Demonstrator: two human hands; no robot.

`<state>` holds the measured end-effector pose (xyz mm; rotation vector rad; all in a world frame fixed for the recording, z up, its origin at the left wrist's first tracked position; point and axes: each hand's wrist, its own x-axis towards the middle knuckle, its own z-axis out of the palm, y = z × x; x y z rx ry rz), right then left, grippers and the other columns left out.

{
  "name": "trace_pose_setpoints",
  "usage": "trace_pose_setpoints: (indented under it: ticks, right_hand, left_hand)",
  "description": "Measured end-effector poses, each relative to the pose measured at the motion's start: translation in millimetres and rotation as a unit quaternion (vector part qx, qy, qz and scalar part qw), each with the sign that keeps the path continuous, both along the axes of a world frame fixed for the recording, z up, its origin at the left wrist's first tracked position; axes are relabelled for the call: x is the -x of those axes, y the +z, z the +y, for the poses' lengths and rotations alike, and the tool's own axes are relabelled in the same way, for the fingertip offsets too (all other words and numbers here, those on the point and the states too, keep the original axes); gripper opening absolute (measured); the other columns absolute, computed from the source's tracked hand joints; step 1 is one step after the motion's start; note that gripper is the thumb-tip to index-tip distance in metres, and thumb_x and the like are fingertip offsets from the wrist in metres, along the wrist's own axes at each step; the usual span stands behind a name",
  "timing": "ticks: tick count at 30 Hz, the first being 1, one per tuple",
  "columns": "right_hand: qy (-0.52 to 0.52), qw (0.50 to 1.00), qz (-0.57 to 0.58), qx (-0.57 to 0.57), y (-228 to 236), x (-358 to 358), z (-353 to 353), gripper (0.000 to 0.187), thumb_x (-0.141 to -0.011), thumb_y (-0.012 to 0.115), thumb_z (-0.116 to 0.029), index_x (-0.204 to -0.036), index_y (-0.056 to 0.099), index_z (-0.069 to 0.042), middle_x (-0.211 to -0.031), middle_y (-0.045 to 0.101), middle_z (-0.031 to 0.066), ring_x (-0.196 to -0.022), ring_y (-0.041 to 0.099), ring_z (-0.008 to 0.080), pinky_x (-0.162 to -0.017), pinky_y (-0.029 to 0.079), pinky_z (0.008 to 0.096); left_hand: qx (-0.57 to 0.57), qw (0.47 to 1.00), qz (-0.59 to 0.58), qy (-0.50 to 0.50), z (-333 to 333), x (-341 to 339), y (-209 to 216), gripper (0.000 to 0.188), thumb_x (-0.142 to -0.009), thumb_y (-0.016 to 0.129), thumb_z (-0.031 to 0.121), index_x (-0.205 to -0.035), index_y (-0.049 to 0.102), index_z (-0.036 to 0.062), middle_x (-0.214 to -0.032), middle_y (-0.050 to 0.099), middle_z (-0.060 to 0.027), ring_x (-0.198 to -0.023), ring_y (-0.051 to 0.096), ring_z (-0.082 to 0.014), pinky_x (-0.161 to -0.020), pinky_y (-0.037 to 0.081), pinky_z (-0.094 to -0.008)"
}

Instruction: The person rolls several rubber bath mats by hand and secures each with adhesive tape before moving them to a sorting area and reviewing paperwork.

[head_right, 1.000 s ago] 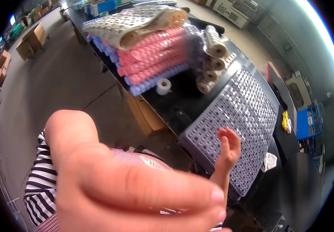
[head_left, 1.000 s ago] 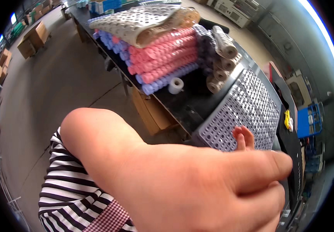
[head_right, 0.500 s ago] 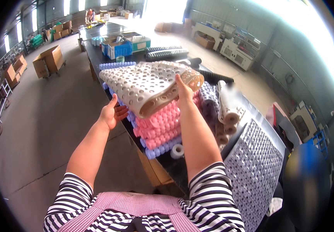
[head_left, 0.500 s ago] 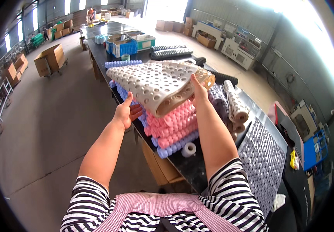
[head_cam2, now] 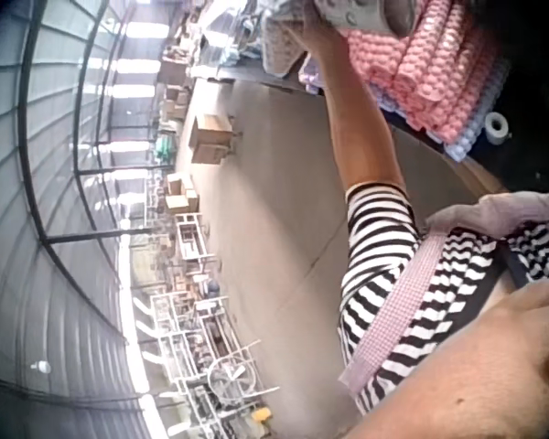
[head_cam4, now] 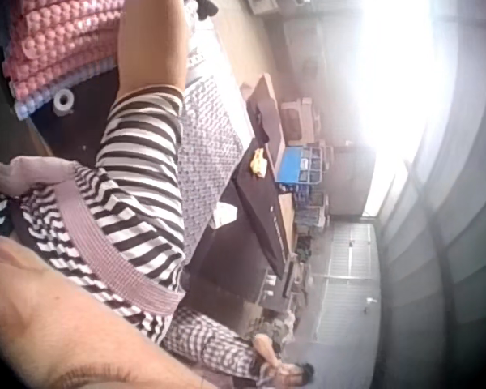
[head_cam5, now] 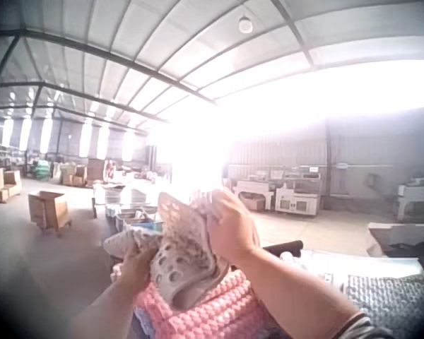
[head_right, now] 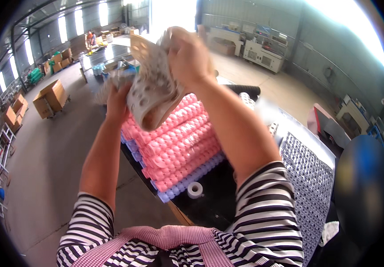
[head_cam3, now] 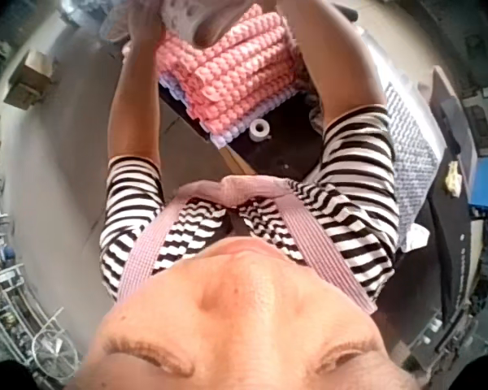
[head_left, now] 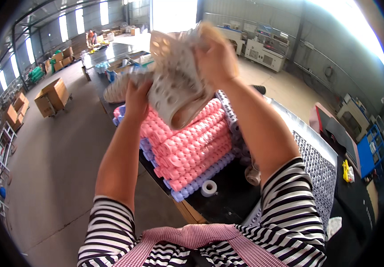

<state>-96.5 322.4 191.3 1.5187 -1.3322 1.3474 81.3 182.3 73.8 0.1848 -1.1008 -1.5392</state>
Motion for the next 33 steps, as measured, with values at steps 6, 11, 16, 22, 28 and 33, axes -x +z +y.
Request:
trace_pose_setpoints:
  ticks: [6, 11, 16, 22, 28, 33]
  right_hand:
    - [-0.249, 0.952, -0.174, 0.042, 68, 58, 221, 0.032, -0.091, 0.071, -0.033, -0.102, 0.072, -0.002, -0.092, 0.072, 0.0084, -0.079, 0.066, 0.0158, -0.072, 0.050, 0.0336]
    - [-0.261, 0.932, -0.095, 0.234, 1, 107, 396, 0.044, -0.087, 0.077, -0.020, -0.124, 0.065, 0.000, -0.123, 0.069, 0.0146, -0.106, 0.068, 0.0228, -0.095, 0.050, 0.0347]
    - [-0.566, 0.787, -0.200, 0.141, -164, 115, 527, 0.060, -0.094, 0.069, -0.030, -0.138, 0.051, 0.005, -0.133, 0.059, 0.0241, -0.120, 0.059, 0.0372, -0.101, 0.045, 0.0423]
    - [-0.563, 0.741, -0.347, -0.113, -439, 93, 629, 0.046, -0.094, 0.064, -0.014, -0.131, 0.050, 0.009, -0.123, 0.060, 0.0275, -0.111, 0.060, 0.0399, -0.099, 0.045, 0.0432]
    - [-0.592, 0.623, -0.416, -0.296, -281, 39, 512, 0.027, -0.093, 0.066, -0.022, -0.091, 0.060, 0.004, -0.082, 0.068, 0.0162, -0.075, 0.065, 0.0317, -0.072, 0.051, 0.0437]
    - [0.098, 0.771, -0.594, -0.207, -248, -1, 300, 0.039, -0.099, 0.063, -0.028, -0.129, 0.059, -0.002, -0.104, 0.069, 0.0115, -0.083, 0.065, 0.0172, -0.076, 0.051, 0.0298]
  left_hand:
    - [0.318, 0.940, -0.093, -0.082, 146, 106, 151, 0.055, -0.086, 0.073, 0.014, -0.135, 0.051, -0.0003, -0.119, 0.064, -0.0153, -0.098, 0.065, -0.0239, -0.088, 0.054, -0.0344]
    - [0.350, 0.919, -0.060, -0.171, 290, 183, 153, 0.055, -0.087, 0.072, 0.017, -0.134, 0.049, -0.0011, -0.110, 0.066, -0.0137, -0.088, 0.065, -0.0191, -0.075, 0.054, -0.0309]
    - [0.229, 0.904, -0.204, -0.298, 334, 207, 29, 0.089, -0.083, 0.076, 0.020, -0.154, 0.026, 0.0012, -0.120, 0.062, -0.0178, -0.092, 0.066, -0.0211, -0.085, 0.054, -0.0329]
    - [0.343, 0.772, -0.347, -0.406, 252, 152, -62, 0.056, -0.087, 0.073, 0.015, -0.138, 0.055, -0.0005, -0.115, 0.067, -0.0128, -0.096, 0.064, -0.0153, -0.088, 0.053, -0.0298]
    - [0.258, 0.856, -0.440, -0.083, 13, 71, -71, 0.047, -0.093, 0.070, 0.021, -0.135, 0.058, 0.0046, -0.121, 0.068, -0.0106, -0.094, 0.069, -0.0157, -0.081, 0.057, -0.0288]
    - [0.295, 0.725, -0.619, -0.071, -118, 41, -116, 0.070, -0.094, 0.061, 0.056, -0.139, 0.057, 0.0031, -0.133, 0.064, -0.0145, -0.121, 0.060, -0.0246, -0.104, 0.046, -0.0367]
